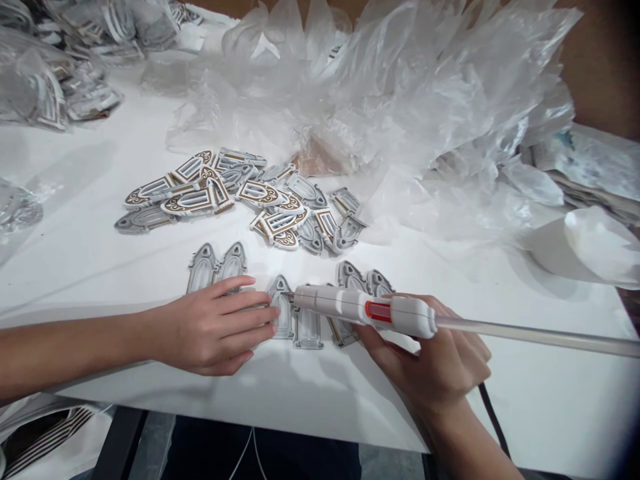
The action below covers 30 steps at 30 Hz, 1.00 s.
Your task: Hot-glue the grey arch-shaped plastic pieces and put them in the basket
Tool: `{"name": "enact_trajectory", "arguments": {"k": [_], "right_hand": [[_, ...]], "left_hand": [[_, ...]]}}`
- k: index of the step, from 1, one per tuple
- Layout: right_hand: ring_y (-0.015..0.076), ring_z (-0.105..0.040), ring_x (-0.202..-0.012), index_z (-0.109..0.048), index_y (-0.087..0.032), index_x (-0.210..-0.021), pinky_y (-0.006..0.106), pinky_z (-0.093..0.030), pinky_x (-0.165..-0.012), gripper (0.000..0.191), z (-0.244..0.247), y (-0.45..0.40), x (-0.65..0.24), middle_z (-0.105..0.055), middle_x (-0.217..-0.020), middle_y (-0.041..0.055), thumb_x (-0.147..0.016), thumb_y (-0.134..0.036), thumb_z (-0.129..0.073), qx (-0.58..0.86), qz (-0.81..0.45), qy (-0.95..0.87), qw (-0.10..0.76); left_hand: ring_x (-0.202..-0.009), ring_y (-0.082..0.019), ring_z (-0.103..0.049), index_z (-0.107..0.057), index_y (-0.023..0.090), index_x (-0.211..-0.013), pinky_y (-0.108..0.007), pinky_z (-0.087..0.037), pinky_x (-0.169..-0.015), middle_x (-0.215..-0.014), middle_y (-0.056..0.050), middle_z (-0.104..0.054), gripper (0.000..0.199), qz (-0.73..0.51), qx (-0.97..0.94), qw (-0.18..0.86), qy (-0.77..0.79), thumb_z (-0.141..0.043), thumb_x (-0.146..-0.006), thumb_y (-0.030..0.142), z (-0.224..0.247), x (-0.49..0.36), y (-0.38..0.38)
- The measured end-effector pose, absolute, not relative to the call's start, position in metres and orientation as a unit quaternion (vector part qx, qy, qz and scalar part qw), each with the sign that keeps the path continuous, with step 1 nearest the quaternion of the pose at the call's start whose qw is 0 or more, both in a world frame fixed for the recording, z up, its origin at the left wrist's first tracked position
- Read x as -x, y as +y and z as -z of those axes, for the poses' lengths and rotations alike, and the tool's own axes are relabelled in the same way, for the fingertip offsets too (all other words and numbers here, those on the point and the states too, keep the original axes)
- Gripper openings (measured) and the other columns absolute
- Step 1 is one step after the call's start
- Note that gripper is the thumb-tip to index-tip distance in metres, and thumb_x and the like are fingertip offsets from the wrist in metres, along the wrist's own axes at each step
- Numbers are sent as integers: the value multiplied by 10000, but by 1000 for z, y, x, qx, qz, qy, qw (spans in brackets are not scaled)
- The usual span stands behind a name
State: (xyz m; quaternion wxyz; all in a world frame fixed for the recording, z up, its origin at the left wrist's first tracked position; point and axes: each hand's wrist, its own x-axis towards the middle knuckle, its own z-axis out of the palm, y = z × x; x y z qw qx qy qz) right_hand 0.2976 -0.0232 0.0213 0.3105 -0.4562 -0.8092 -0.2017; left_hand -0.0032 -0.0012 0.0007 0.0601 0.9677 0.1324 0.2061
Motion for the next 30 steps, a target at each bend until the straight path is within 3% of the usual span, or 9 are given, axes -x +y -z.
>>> {"name": "enact_trajectory", "arguments": {"k": [30], "right_hand": [[125, -645, -686, -537, -150, -852, 238, -435, -572, 344, -22, -22, -298, -661, -756, 29, -730, -336, -798, 460, 221, -802, 312]], "left_hand": [[-1173, -196, -582, -648, 154, -1129, -405, -359, -1147, -1229, -46, -657, 297, -211, -966, 57, 138, -581, -855, 245, -1, 2, -1]]}}
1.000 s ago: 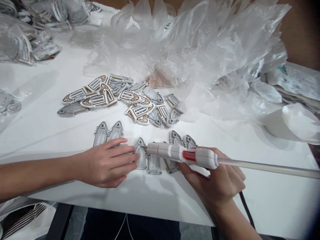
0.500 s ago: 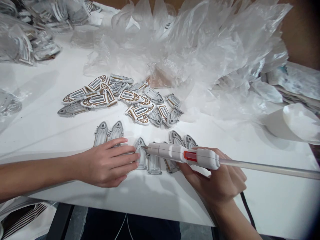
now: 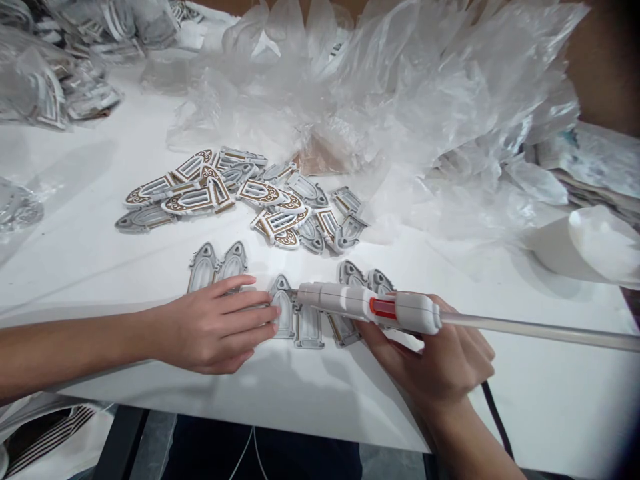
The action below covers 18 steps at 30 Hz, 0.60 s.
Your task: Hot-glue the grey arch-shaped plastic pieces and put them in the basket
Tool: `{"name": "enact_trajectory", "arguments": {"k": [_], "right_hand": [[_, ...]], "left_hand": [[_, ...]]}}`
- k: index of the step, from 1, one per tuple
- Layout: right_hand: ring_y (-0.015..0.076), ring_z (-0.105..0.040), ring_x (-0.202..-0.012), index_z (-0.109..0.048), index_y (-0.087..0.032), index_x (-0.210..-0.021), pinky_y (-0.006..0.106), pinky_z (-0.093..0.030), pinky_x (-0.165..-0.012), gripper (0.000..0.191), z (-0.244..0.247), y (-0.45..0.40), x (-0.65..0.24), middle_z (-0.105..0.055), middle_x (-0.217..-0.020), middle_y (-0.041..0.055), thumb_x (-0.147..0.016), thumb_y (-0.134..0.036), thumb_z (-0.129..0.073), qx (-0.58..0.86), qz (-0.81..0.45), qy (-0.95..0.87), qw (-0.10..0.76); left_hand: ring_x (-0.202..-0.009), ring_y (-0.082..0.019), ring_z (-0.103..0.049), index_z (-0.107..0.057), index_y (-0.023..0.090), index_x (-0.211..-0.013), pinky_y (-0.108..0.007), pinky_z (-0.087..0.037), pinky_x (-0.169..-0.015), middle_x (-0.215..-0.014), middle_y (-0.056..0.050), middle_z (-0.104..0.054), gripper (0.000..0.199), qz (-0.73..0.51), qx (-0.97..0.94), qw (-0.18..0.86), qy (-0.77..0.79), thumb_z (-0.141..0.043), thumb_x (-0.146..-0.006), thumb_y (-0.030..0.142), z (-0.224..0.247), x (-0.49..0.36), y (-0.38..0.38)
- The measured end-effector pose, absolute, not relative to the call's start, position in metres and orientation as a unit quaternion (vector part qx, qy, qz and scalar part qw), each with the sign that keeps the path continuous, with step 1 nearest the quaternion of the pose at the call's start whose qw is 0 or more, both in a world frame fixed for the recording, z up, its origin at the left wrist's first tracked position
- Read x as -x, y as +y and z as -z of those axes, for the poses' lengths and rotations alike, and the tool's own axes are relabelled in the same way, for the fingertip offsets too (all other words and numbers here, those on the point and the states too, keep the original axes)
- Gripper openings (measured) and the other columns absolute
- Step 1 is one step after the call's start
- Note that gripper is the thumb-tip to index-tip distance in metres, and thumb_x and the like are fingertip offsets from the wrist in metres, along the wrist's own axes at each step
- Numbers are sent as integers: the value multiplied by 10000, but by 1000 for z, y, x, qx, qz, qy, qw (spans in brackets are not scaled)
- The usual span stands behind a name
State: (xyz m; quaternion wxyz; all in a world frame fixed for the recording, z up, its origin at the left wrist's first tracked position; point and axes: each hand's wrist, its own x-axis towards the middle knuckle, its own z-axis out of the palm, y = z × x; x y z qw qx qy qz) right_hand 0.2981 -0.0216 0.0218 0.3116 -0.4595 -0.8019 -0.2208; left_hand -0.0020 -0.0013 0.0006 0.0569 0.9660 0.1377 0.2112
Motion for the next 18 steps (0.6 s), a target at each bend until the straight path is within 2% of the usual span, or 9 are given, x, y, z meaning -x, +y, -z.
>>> {"name": "enact_trajectory", "arguments": {"k": [9, 18], "right_hand": [[133, -645, -683, -521, -150, -841, 233, -481, -621, 381, -23, -21, -298, -658, -755, 24, -684, -305, -833, 454, 215, -805, 317], [107, -602, -612, -516, -158, -806, 235, -380, -513, 367, -22, -22, -302, -606, -657, 1, -707, -355, -809, 469, 225, -794, 316]], "left_hand": [[-1158, -195, -600, -642, 147, -1120, -405, -366, -1148, -1211, -61, -660, 291, -216, -965, 59, 137, -592, -848, 240, -2, 1, 0], [-1154, -202, -600, -653, 145, -1120, -408, -366, -1137, -1216, -49, -665, 298, -223, -964, 57, 135, -599, -840, 231, -1, 3, -1]]}}
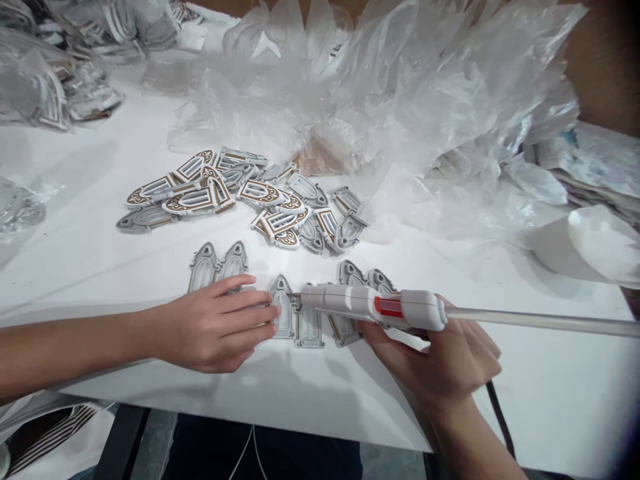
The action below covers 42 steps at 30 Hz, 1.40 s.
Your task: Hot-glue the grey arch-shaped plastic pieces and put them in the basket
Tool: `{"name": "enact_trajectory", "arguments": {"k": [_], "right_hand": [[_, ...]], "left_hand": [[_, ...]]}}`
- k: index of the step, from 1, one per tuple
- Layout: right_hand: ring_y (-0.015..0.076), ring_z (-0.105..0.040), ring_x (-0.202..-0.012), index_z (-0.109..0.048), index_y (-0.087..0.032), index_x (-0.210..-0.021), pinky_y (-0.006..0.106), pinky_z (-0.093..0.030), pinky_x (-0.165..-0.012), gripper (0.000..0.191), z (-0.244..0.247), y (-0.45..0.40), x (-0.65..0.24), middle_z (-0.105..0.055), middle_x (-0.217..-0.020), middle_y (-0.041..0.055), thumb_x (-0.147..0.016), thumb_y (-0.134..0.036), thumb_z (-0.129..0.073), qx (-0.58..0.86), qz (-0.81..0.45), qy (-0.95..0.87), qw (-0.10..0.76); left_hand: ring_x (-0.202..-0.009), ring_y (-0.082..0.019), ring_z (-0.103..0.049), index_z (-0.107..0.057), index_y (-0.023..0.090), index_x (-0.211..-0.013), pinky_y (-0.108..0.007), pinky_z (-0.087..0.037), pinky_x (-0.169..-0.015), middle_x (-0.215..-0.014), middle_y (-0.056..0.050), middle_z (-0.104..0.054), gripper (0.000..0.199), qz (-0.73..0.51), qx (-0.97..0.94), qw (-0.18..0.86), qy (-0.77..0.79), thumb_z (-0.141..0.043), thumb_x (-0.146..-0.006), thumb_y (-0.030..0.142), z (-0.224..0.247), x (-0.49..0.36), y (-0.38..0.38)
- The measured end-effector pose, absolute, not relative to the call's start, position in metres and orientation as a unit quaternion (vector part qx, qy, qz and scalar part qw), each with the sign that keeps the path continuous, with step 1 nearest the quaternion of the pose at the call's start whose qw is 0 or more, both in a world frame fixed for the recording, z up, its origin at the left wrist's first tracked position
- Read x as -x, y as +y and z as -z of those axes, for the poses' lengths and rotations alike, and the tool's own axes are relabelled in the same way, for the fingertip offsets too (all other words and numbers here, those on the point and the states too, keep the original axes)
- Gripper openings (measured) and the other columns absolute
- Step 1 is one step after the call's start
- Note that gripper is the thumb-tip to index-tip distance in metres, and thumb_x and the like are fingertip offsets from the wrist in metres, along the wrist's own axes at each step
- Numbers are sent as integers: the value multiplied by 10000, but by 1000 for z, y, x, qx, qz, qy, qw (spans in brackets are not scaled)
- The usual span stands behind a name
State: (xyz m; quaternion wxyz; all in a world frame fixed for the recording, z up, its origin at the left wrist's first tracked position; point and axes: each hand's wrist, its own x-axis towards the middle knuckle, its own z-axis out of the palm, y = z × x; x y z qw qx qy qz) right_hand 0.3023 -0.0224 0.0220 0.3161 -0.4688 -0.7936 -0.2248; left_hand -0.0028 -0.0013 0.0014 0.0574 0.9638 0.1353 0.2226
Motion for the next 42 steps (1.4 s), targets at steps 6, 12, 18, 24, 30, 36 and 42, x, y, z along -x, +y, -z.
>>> {"name": "enact_trajectory", "arguments": {"k": [6, 12, 18, 24, 30, 36, 42], "right_hand": [[80, -500, -507, -526, -166, -806, 244, -350, -474, 391, -17, -28, -311, -525, -572, -32, -712, -438, -790, 502, 235, -778, 296], [68, -490, -497, -515, -163, -782, 226, -336, -458, 395, -17, -27, -310, -495, -554, -48, -690, -407, -812, 507, 217, -772, 317], [54, -432, -457, -449, -178, -715, 211, -314, -437, 375, -21, -24, -306, -442, -516, -67, -691, -320, -795, 508, 183, -770, 340], [46, -380, -445, -394, -185, -680, 205, -322, -449, 369, -23, -25, -301, -397, -503, -69, -692, -272, -753, 499, 139, -785, 339], [47, -353, -461, -406, -183, -697, 206, -330, -473, 321, -22, -27, -301, -397, -523, -62, -691, -239, -722, 493, 103, -800, 326], [42, -318, -472, -379, -181, -693, 205, -322, -487, 317, -23, -25, -298, -403, -541, -57, -705, -220, -694, 480, 77, -813, 321], [38, -298, -470, -374, -180, -695, 205, -308, -488, 302, -24, -25, -296, -395, -544, -57, -709, -202, -675, 484, 67, -814, 315]], "left_hand": [[-1120, -183, -624, -665, 152, -1057, -390, -409, -1119, -1162, -54, -685, 250, -240, -961, 36, 134, -596, -825, 215, -1, 2, -1], [-1108, -209, -628, -673, 139, -1035, -411, -435, -1077, -1111, -52, -701, 254, -251, -959, 34, 130, -615, -800, 216, -1, 2, -1], [-1083, -199, -638, -674, 146, -1006, -403, -458, -1048, -1095, -55, -705, 224, -256, -958, 25, 127, -605, -808, 223, -2, 3, -1], [-1077, -201, -639, -675, 141, -1010, -401, -459, -1032, -1085, -53, -706, 228, -255, -958, 28, 128, -605, -805, 213, -2, 2, 0], [-1070, -213, -639, -676, 128, -1020, -413, -456, -1008, -1086, -56, -705, 240, -255, -958, 34, 126, -611, -801, 203, -2, 2, 0], [-1066, -220, -639, -680, 121, -1016, -415, -460, -990, -1078, -58, -709, 240, -254, -958, 39, 126, -613, -799, 199, -3, 1, -1], [-1071, -225, -638, -680, 118, -1020, -423, -458, -995, -1084, -59, -708, 245, -255, -958, 39, 125, -614, -797, 197, -3, 2, -1]]}}
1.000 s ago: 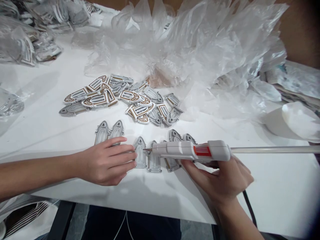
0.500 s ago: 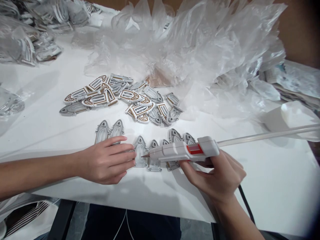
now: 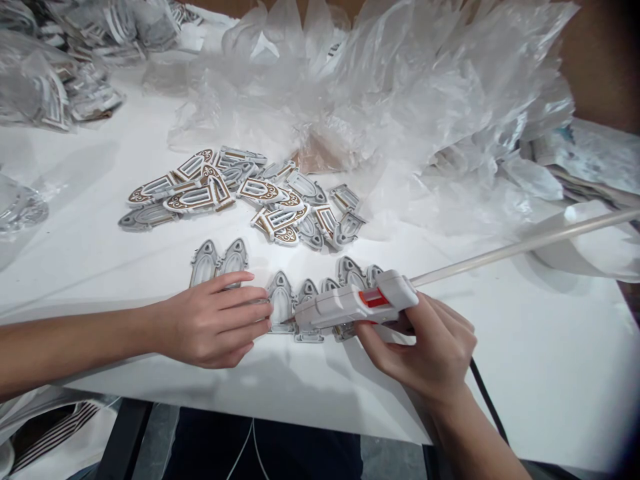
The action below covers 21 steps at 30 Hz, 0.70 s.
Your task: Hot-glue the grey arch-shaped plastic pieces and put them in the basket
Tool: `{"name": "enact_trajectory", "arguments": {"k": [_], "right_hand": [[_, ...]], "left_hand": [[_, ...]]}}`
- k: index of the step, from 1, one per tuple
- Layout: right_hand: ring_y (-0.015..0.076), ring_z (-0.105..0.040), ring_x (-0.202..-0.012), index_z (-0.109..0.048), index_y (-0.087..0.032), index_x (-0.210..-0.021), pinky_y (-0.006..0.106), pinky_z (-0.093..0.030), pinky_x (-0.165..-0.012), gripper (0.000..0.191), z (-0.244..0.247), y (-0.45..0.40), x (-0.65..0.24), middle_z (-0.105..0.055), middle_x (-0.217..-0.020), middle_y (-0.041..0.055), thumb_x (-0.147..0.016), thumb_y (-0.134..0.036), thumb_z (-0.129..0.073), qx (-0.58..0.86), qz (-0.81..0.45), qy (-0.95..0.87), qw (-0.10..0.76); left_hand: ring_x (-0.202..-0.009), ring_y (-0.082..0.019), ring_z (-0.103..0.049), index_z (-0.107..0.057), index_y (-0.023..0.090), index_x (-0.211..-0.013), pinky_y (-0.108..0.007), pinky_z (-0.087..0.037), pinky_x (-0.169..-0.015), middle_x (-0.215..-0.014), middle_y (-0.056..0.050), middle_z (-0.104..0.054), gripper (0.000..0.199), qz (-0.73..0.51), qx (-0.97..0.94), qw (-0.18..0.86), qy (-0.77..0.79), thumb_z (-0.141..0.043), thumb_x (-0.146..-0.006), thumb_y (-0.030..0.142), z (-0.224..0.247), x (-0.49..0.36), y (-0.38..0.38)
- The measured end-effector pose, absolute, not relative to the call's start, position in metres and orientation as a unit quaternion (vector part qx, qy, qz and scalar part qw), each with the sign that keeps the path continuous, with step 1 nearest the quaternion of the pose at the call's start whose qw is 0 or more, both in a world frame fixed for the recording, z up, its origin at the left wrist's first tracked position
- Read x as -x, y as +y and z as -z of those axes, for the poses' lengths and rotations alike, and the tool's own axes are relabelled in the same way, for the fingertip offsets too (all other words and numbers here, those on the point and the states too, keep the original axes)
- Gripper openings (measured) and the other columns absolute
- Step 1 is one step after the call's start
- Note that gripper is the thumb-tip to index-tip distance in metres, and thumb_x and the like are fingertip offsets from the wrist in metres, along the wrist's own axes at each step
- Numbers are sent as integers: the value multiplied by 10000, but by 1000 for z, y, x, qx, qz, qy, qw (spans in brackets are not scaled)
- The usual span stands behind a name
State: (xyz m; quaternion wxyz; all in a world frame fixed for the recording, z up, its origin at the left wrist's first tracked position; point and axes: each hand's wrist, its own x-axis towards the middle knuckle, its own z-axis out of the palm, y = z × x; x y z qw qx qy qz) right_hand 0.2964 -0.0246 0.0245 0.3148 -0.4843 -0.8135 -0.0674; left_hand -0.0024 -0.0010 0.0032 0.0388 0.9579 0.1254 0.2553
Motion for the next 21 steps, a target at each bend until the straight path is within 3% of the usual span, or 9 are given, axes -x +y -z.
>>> {"name": "enact_trajectory", "arguments": {"k": [21], "right_hand": [[38, -292, -473, -389, -178, -707, 200, -293, -483, 271, -25, -24, -297, -406, -540, -57, -697, -156, -659, 490, 52, -813, 309]], "left_hand": [[-1071, -224, -638, -676, 118, -1024, -421, -451, -1006, -1080, -58, -709, 249, -256, -957, 46, 129, -620, -793, 191, -2, 1, -1]]}}
